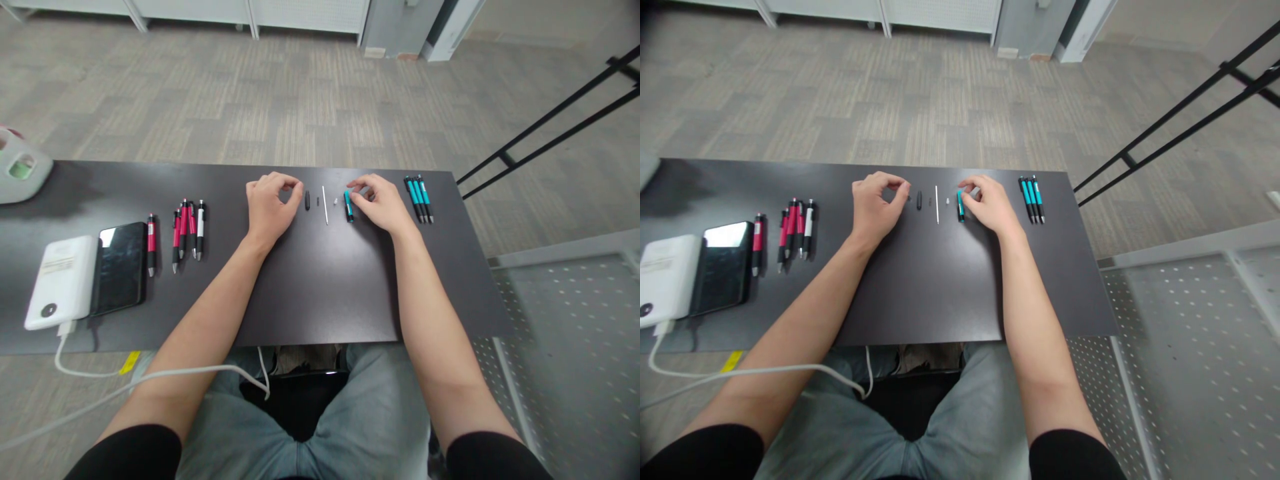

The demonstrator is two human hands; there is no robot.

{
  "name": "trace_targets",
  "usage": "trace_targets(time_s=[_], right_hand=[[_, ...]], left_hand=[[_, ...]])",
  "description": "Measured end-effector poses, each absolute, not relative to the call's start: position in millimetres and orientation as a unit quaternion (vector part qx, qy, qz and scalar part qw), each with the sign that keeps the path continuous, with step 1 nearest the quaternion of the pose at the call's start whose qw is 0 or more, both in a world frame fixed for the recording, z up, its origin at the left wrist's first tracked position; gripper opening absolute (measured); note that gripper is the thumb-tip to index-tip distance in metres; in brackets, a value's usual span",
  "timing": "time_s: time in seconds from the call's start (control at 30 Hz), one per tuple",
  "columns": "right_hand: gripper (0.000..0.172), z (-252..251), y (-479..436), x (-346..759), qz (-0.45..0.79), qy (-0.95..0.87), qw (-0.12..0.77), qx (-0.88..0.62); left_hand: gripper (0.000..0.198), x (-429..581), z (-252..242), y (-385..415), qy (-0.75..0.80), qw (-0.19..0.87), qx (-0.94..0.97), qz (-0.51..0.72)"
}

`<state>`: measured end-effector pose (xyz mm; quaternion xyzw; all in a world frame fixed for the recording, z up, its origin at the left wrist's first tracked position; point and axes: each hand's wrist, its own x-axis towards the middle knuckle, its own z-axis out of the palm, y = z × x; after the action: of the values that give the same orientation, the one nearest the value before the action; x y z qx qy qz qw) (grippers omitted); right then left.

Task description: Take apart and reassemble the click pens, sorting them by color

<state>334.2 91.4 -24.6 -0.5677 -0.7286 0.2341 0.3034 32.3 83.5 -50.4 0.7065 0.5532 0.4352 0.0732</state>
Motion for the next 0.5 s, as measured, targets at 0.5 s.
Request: trace_targets(time_s=[0.5], right_hand=[[0.031, -38.2, 90.8, 329.1, 0.163, -0.709, 0.233, -0.645]], left_hand=[[0.014, 32.1, -51.2, 85.4, 0.566, 0.082, 0.687, 0.447]])
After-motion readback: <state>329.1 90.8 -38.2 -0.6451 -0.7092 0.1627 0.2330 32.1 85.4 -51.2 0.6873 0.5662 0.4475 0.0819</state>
